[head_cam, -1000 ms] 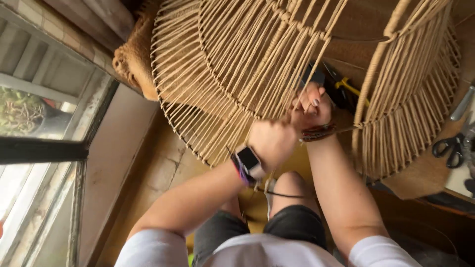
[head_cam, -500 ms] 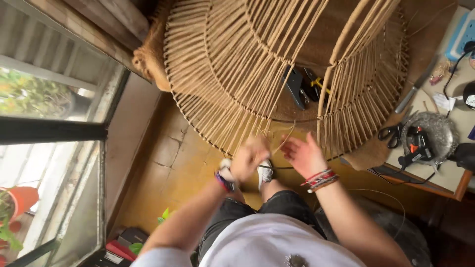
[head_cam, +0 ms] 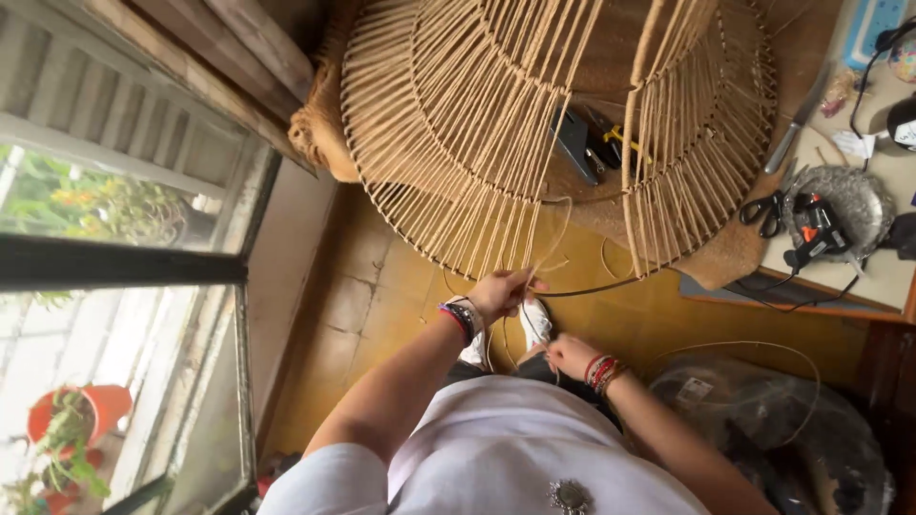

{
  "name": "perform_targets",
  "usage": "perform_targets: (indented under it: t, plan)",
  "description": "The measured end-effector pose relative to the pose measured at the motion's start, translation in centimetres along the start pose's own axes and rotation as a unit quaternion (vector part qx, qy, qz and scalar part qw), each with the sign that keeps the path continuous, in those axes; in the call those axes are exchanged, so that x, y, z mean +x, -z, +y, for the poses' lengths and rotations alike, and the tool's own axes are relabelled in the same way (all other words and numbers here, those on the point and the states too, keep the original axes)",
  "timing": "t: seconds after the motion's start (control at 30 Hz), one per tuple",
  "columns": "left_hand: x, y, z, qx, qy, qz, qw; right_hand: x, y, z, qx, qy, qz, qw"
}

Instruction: Weaving flexible rattan strips through the ribs of a lampshade frame.

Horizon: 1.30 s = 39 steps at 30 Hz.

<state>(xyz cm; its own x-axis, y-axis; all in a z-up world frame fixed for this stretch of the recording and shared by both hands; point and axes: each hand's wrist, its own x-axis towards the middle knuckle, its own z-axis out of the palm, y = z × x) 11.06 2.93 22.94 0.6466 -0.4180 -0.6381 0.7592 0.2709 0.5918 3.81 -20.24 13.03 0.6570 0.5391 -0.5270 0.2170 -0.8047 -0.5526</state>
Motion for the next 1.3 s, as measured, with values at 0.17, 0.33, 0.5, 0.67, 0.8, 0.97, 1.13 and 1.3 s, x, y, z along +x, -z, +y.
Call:
perform_targets:
  t: [0.17, 0.33, 0.5, 0.67, 0.8, 0.97, 1.13, 1.3]
  plan:
    - [5.0, 3.5, -3.5, 0.606, -0.097, 0.115, 0.781, 3.8, 1.8, -1.3, 0.732, -0.106, 0.157, 0.654]
    - [7.9, 4.4, -6.7, 0.615, -0.104, 0.113, 0.773, 0.4, 9.8, -6.0, 0.672, 0.128, 0.185, 0.705]
    - [2.0, 1.2, -1.9, 0.101, -0.014, 0.005, 0.995, -0.8, 3.5, -3.1, 0.018, -0.187, -0.097, 0.977]
    - [4.3, 2.7, -2.2, 0.743, -0.051, 0.085, 0.662, 1.9, 5.4, -0.7, 0.382, -0.09, 0.071, 0.917]
    - [6.6, 4.2, -4.4, 0.735, -0.052, 0.103, 0.669, 2.6, 6.7, -0.8, 0.631, 0.048, 0.116, 0.765]
    - [5.5, 3.7, -4.8, 0.121, 0.001, 0.035, 0.992, 0.7, -3.7, 2.8, -0.043, -0.148, -0.094, 0.984]
    - [2.1, 1.4, -0.5, 0.629, -0.03, 0.087, 0.772, 2.1, 10.8, -5.5, 0.349, 0.038, 0.227, 0.909]
    - [5.0, 1.2, -3.5, 0.513, -0.116, 0.07, 0.847, -1.5, 7.7, -6.2, 0.051, 0.049, 0.093, 0.993]
